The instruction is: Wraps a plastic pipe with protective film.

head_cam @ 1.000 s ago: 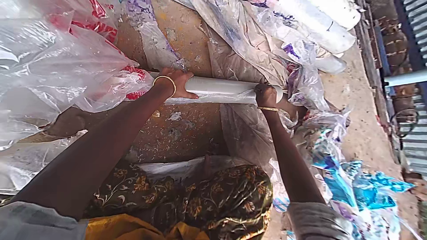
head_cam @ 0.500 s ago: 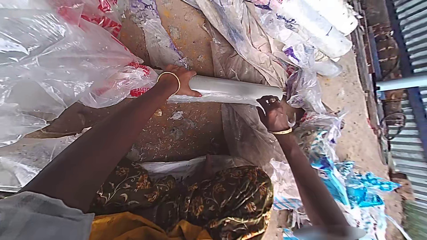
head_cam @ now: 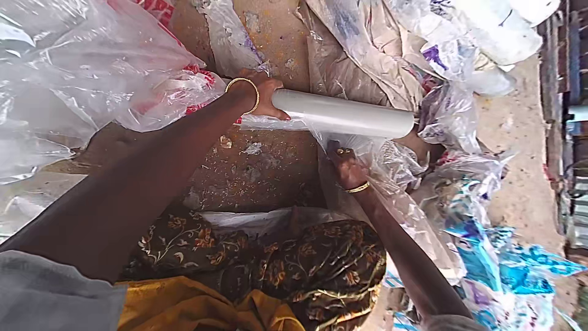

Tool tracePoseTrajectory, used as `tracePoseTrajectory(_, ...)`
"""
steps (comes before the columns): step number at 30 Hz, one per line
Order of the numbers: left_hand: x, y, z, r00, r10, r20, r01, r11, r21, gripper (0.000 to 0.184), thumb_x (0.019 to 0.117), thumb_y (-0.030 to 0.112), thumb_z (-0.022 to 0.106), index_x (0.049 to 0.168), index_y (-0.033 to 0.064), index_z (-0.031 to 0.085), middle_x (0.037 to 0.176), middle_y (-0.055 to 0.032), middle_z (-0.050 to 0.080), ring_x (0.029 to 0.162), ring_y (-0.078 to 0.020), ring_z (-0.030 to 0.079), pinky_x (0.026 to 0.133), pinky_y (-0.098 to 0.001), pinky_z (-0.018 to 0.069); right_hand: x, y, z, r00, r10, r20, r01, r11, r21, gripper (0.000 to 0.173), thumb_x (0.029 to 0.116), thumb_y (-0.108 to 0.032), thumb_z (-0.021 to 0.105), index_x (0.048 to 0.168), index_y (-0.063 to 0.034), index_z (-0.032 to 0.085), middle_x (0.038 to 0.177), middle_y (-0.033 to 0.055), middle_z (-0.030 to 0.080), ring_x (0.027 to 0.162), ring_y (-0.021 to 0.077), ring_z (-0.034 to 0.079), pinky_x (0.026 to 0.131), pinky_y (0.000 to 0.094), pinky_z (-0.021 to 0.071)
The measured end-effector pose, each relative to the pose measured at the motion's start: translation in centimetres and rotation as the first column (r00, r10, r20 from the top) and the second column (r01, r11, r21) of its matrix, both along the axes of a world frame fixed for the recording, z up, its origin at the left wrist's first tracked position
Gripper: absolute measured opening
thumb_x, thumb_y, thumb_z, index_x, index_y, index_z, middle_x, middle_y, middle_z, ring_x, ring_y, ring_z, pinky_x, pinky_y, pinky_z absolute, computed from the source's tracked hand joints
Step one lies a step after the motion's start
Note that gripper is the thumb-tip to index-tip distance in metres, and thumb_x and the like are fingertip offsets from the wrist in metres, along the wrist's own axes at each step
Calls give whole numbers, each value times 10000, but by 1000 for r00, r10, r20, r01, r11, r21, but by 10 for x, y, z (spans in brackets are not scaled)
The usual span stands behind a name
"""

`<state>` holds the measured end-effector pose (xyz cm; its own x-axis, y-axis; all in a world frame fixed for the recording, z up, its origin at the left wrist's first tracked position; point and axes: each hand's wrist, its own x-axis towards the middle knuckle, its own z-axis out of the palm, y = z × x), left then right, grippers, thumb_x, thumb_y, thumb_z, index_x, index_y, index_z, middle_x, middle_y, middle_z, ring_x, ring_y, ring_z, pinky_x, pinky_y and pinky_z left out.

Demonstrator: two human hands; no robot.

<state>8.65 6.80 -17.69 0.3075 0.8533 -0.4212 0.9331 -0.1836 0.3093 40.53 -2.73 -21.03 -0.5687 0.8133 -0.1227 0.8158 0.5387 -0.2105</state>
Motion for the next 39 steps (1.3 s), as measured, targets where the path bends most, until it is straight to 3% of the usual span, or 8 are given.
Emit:
tracePoseTrajectory(5,-6,7,-10,998,-8,66,7,1000,16,839,807,773,671,1328,116,623,1178,-218,691,1163,-410,637,1017,-654,417,5,-69,36,994,-71,-79,64,993,-98,306,898,-91,630,1095,132,700,1003,318,711,907,469,719,818,562,573)
tracePoseTrajectory(9,-2,5,-9,997,-24,68,22,1000,22,853,816,748,687,1327,69,619,1175,-253,683,1159,-453,629,997,-671,419,25,-101,72,852,-357,-383,342,933,-108,456,894,-145,656,1238,154,652,1238,302,674,1142,322,688,995,382,546)
tracePoseTrajectory(12,2,-9,-6,1000,1,27,-3,999,46,861,818,743,691,1384,104,579,1149,-245,695,1124,-452,651,952,-659,459,54,-45,103,300,-669,-680,742,612,-275,188,1029,-55,491,1091,66,620,952,48,706,853,80,725,790,268,627)
tracePoseTrajectory(16,11,-30,-6,1000,15,-19,-13,996,86,952,815,708,726,1510,108,477,1311,-271,627,1195,-469,616,987,-637,462,115,52,69,-143,-883,-446,835,134,-533,434,1072,-297,538,1319,60,532,1063,200,633,810,230,672,736,383,590)
tracePoseTrajectory(20,16,-45,-11,996,-4,-86,17,988,152,1032,806,739,708,1570,117,403,1387,-308,557,1312,-462,532,1130,-574,359,133,82,2,-46,-986,-160,740,74,-669,629,1078,-506,447,1296,67,585,1131,216,684,900,226,693,820,362,575)
tracePoseTrajectory(26,10,-18,-2,998,44,-34,-43,998,44,885,835,683,727,1495,139,498,1240,-260,668,1172,-456,631,990,-656,447,113,84,-14,-98,-960,-262,695,123,-709,448,1063,-337,568,1329,24,578,1266,170,634,1104,202,619,975,355,507)
tracePoseTrajectory(29,4,-4,-2,1000,-6,4,5,999,47,814,868,632,727,1467,119,528,1222,-257,681,1161,-464,642,968,-669,464,100,89,-17,-162,-918,-362,725,138,-675,307,1024,-173,635,1257,22,591,1088,136,612,882,158,552,807,347,483)
tracePoseTrajectory(39,-5,8,-4,999,-37,-21,36,996,-79,662,901,609,700,1386,163,632,1232,-203,701,1184,-411,644,1020,-657,434,91,-1,23,387,-922,-36,805,356,-475,292,1006,-137,653,1175,101,637,1126,243,666,979,243,639,920,394,497)
